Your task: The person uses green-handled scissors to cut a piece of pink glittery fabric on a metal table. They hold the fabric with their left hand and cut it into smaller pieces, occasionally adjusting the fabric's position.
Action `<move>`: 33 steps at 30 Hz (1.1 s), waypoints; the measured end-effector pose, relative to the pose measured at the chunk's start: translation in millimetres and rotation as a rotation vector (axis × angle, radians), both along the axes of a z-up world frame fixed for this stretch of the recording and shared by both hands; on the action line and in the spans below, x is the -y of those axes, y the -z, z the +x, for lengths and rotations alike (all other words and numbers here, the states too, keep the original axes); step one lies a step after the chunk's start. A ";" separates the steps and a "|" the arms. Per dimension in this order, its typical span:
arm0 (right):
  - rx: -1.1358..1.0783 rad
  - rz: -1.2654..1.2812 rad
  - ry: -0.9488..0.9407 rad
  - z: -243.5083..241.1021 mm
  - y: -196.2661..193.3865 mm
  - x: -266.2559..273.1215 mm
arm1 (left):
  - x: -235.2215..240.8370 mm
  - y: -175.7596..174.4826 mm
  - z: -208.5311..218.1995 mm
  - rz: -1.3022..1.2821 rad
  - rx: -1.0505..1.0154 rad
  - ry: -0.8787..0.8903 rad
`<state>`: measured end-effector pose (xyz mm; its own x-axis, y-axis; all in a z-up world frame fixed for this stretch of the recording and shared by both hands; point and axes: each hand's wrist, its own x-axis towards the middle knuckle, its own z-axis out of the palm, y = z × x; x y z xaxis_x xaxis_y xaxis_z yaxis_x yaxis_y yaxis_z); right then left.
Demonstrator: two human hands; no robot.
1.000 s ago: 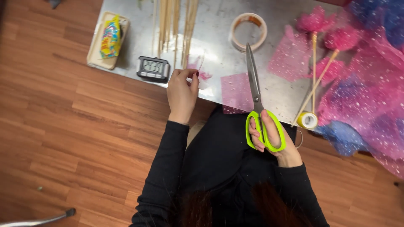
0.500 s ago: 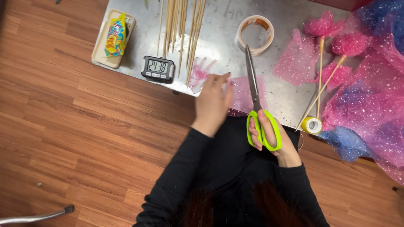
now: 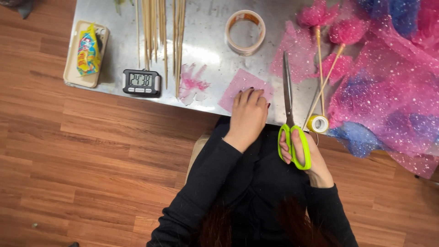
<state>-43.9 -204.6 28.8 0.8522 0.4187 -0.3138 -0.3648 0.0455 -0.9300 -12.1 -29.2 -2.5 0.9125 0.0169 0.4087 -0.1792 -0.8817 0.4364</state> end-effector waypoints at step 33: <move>-0.485 -0.244 -0.022 -75.7 -12.0 47.0 | -27.6 0.6 11.6 0.116 -0.333 0.259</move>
<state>-119.5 -251.5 40.8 0.5771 0.3009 -0.7592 -0.7532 -0.1633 -0.6372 -0.5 -1.7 -3.1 0.9630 -0.2582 0.0772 -0.2669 -0.8731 0.4080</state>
